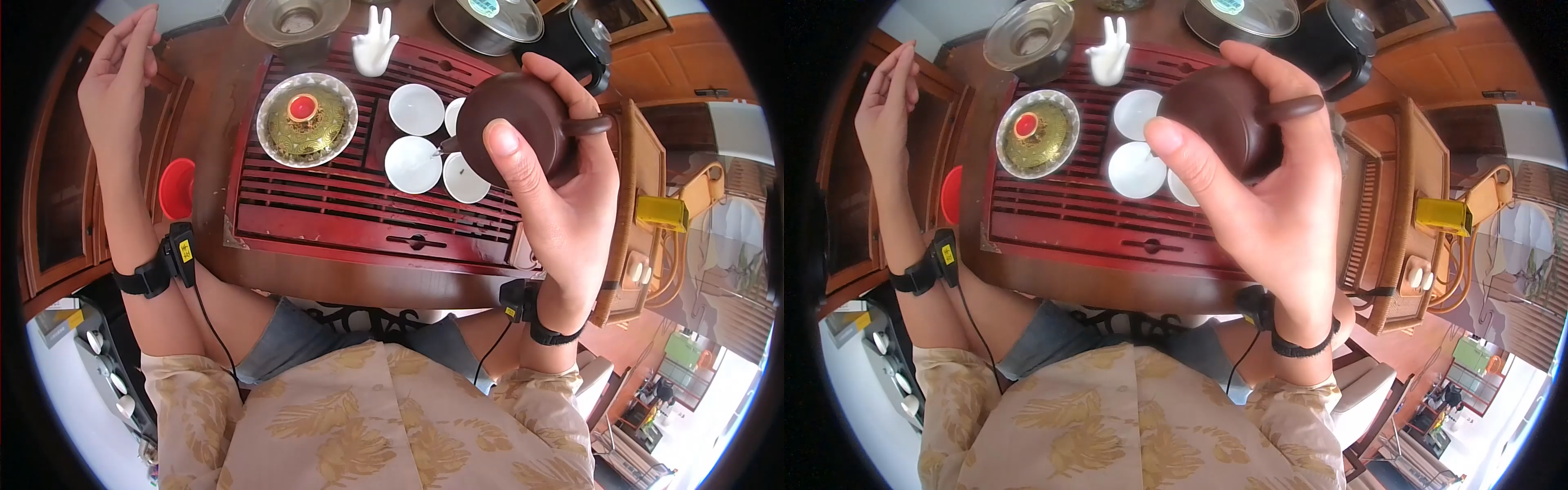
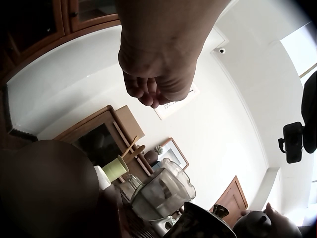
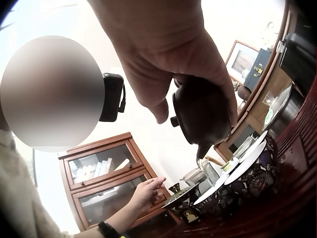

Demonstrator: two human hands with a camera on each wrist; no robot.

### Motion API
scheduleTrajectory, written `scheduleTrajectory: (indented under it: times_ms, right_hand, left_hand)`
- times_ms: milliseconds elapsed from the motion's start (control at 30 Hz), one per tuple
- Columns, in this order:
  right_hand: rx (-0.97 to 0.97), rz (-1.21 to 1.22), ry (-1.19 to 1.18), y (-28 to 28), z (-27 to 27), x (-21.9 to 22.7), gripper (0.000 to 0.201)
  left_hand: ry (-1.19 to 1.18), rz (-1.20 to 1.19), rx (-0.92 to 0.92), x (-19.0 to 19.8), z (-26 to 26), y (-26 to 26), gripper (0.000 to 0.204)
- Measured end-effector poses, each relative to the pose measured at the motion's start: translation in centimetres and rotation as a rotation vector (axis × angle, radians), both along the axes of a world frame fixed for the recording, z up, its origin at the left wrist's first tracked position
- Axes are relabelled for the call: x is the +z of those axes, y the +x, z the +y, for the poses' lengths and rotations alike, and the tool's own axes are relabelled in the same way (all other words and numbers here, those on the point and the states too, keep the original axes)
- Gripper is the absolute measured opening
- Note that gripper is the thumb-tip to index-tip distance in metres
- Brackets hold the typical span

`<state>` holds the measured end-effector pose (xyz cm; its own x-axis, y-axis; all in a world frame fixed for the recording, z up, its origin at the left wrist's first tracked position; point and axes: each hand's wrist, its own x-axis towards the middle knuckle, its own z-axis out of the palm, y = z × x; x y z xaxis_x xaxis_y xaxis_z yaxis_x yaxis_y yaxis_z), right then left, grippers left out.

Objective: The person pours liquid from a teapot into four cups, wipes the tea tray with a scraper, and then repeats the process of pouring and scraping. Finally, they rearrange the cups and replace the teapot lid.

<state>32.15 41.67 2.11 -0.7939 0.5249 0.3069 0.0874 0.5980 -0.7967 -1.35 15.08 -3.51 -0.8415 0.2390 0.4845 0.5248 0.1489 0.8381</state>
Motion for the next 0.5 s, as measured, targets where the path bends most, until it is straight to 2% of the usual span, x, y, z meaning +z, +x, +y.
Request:
scheduleTrajectory:
  times_ms: [267, 500]
  right_hand:
    - [0.001, 0.037, -0.045, -0.09, -0.16, 0.00, 0.069]
    - [-0.002, -0.001, 0.030, -0.02, 0.11, -0.02, 0.067]
  left_hand:
    - [0.007, -0.028, 0.009, 0.00, 0.07, -0.02, 0.033]
    - [0.024, -0.042, -0.004, 0.08, 0.09, -0.10, 0.034]
